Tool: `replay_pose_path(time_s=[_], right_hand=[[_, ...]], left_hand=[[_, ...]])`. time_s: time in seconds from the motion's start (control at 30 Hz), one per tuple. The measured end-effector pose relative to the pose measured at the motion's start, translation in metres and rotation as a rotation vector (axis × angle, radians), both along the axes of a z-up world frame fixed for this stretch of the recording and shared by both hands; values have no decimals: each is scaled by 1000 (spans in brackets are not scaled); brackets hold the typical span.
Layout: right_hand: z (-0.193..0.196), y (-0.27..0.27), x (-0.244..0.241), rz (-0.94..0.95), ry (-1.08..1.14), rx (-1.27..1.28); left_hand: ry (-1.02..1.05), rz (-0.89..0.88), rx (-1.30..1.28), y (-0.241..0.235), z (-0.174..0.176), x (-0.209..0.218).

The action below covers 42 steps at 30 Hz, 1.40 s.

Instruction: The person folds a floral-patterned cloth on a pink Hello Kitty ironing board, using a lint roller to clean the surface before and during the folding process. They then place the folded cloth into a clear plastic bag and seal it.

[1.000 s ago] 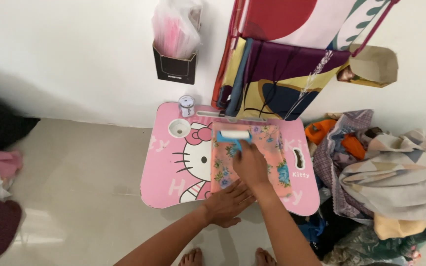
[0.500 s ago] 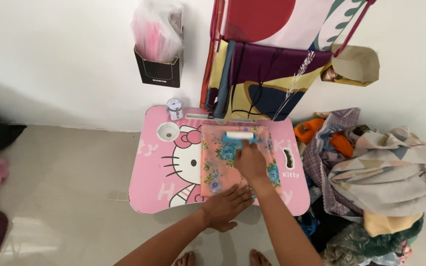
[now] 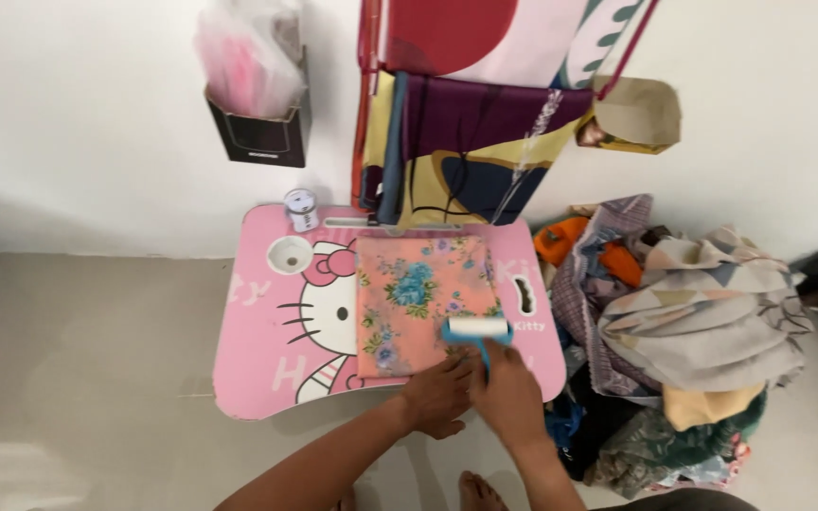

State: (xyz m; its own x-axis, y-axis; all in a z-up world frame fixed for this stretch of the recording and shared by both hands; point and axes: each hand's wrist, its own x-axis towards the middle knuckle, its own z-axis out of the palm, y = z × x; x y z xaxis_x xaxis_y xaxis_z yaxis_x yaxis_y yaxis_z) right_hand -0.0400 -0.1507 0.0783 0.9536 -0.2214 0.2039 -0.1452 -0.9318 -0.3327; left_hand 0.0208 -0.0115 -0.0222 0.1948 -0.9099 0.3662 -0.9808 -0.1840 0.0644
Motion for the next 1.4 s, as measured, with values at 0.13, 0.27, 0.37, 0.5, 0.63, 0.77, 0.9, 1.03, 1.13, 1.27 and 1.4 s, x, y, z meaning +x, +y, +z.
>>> replay_pose_path(time_s=[0.13,0.27,0.37,0.5,0.63,0.77,0.9,1.03,1.13,1.27,1.4], right_hand=[[-7,-13,4,-27,26,-5],[-25,-35,64,33,-1,0],[-34,-50,119,81,-37,-36],[-33,-62,170,105,-72,-42],[-37,-62,178,112,-106,-17],[-42,-60,170,100,-52,37],[-37,-64,127,27,-224,119],[40,-64,64,64,-517,189],[92,-84,53,82,-732,93],[162,-116,74,86,-951,-23],[191,-151,117,80,-963,-53]], left_hand=[[80,13,109,-7,-1,2],[135,-5,108,-6,1,2],[156,-8,112,-6,2,1],[196,-26,70,-4,9,-1],[185,-20,64,-3,8,0],[182,-46,77,-3,4,1],[281,-142,45,0,19,-2],[307,-172,134,-5,14,5],[-2,-111,-21,-17,-24,15],[39,-130,75,-28,-61,26],[-148,-70,-47,-33,-94,35]])
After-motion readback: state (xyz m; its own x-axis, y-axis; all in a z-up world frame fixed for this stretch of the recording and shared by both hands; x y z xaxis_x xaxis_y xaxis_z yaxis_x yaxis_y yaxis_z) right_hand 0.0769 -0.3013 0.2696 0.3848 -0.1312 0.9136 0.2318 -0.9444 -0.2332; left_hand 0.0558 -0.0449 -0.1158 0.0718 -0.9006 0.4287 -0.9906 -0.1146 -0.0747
